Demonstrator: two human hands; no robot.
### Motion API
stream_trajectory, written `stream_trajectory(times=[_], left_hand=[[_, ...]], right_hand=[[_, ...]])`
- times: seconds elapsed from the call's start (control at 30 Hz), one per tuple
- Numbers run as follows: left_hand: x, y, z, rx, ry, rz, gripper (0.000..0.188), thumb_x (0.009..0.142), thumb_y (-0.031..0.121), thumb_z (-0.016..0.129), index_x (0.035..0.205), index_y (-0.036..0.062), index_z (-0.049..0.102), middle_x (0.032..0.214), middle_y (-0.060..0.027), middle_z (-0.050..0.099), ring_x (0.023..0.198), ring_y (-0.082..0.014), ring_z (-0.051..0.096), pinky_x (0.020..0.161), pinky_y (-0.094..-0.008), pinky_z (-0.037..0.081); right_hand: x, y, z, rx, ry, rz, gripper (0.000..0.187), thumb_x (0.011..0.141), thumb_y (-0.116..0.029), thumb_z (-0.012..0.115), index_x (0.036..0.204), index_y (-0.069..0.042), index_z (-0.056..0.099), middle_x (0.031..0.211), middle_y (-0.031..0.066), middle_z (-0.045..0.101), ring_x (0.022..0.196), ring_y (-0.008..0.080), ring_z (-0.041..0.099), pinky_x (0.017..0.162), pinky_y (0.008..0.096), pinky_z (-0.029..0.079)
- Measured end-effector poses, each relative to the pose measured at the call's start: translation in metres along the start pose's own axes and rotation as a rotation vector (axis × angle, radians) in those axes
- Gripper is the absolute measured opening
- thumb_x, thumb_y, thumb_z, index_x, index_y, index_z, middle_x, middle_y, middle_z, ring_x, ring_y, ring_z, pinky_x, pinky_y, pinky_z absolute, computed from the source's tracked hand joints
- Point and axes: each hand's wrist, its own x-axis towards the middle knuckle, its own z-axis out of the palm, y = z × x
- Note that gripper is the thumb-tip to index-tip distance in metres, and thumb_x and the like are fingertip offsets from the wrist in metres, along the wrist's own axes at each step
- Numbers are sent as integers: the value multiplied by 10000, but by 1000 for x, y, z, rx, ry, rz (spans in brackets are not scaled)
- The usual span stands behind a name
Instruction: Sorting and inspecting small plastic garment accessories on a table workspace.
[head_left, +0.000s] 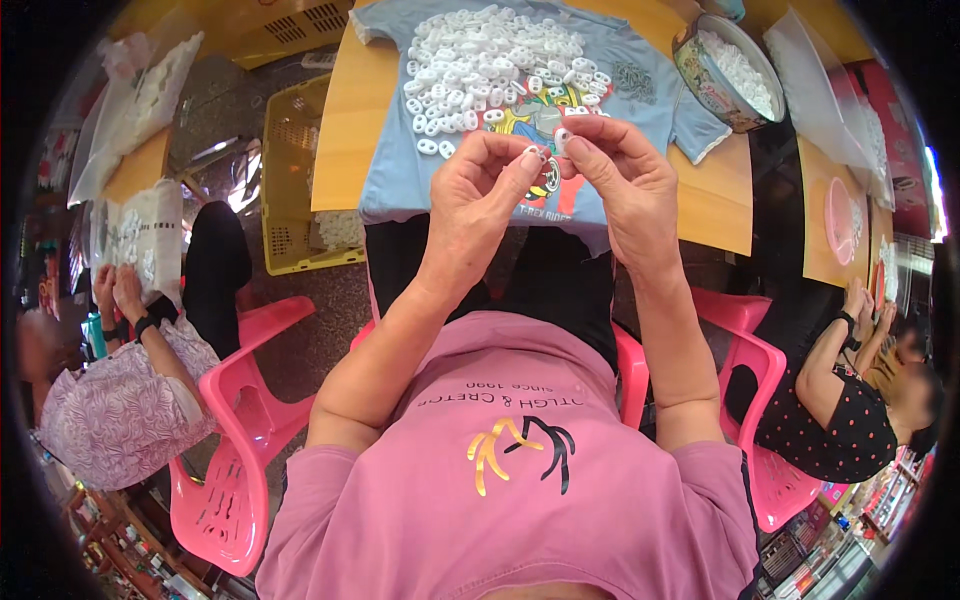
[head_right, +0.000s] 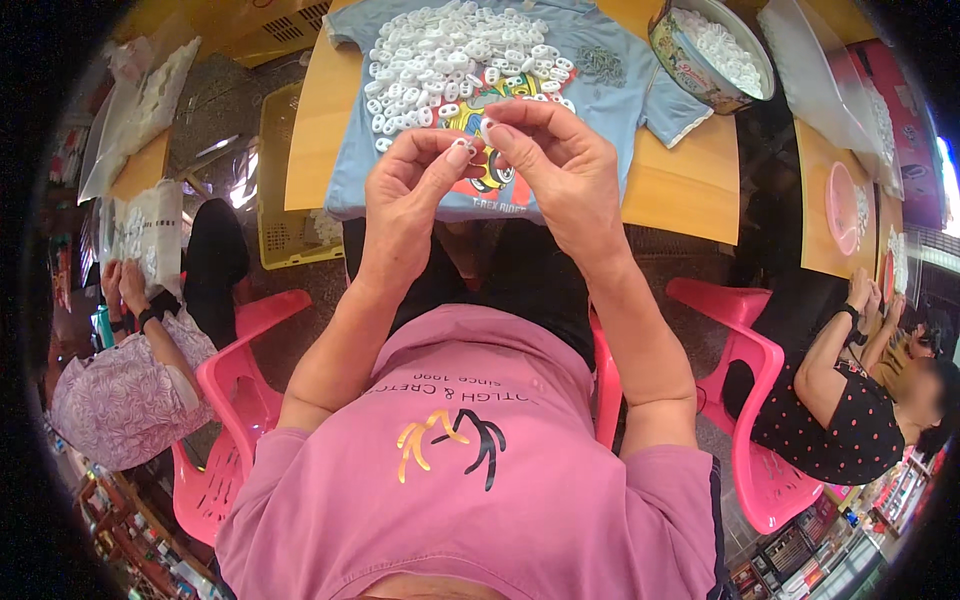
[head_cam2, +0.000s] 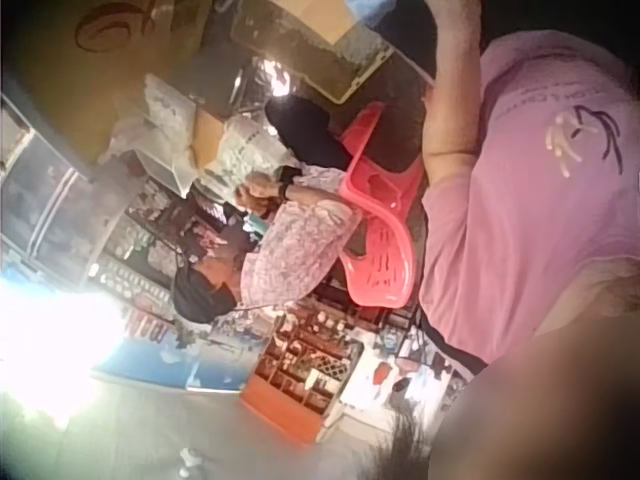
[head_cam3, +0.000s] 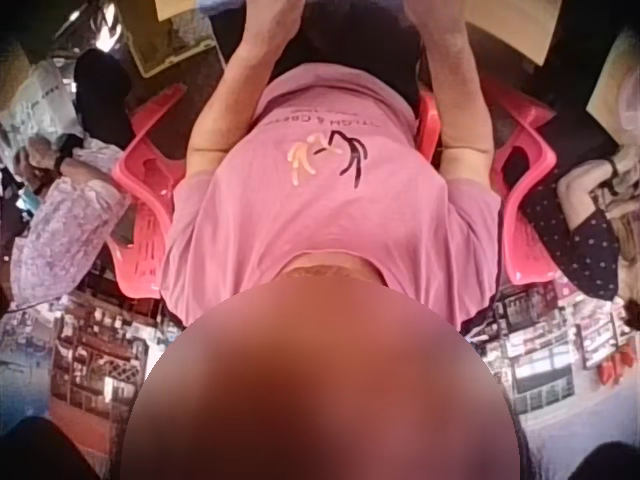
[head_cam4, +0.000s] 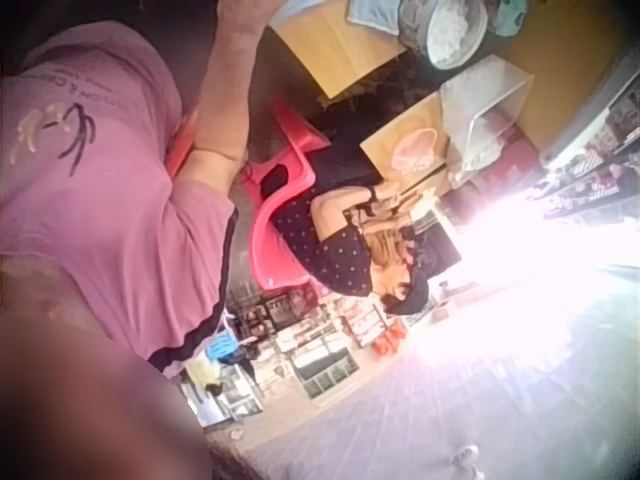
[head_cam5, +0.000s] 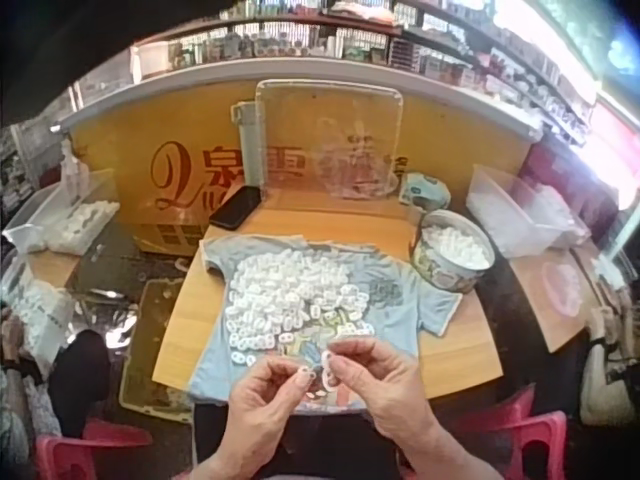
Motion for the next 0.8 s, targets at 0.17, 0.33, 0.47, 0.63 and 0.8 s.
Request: stream_trajectory(times=[0.17, 0.33, 0.47, 0.63, 0.8], left_hand=[[0, 0, -1, -7, -12, 24, 147, 928, 109, 629, 999, -9, 578, 931, -54, 641, 855, -90, 612, 769, -242, 505], [-1, 1, -1, 13, -23, 33, 142, 926, 105, 630, 996, -9, 582, 925, -50, 639, 842, -85, 606, 755, -241, 504], [-1, 1, -1, 58, -21, 41, 140, 920, 106, 637, 983, -11, 596, 903, -39, 634, 814, -72, 593, 725, -233, 496], [0, 0, -2, 85, -11, 28, 149, 913, 116, 645, 973, -13, 603, 881, -31, 632, 796, -65, 588, 706, -227, 489], [1, -1, -3, 79, -10, 18, 170, 911, 139, 652, 968, -14, 606, 873, -32, 632, 787, -64, 584, 693, -228, 483]], right_hand=[[1, -5, 3, -130, -38, -51, 206, 898, -41, 651, 1091, 29, 646, 983, 64, 666, 801, 93, 592, 757, 221, 485], [2, -7, 2, -239, -55, -81, 186, 903, -37, 639, 1080, 14, 663, 972, 37, 656, 798, 83, 577, 739, 215, 477], [3, -7, 2, -243, -84, -117, 186, 904, -34, 637, 1080, 18, 662, 980, 37, 649, 799, 84, 575, 732, 214, 475], [5, -6, 1, -334, -100, -185, 188, 902, -20, 631, 1085, 13, 663, 993, 42, 643, 816, 83, 571, 728, 213, 473], [6, -1, -1, -361, -128, -170, 199, 902, -25, 633, 1096, 10, 661, 979, 36, 639, 825, 81, 571, 730, 210, 472]])
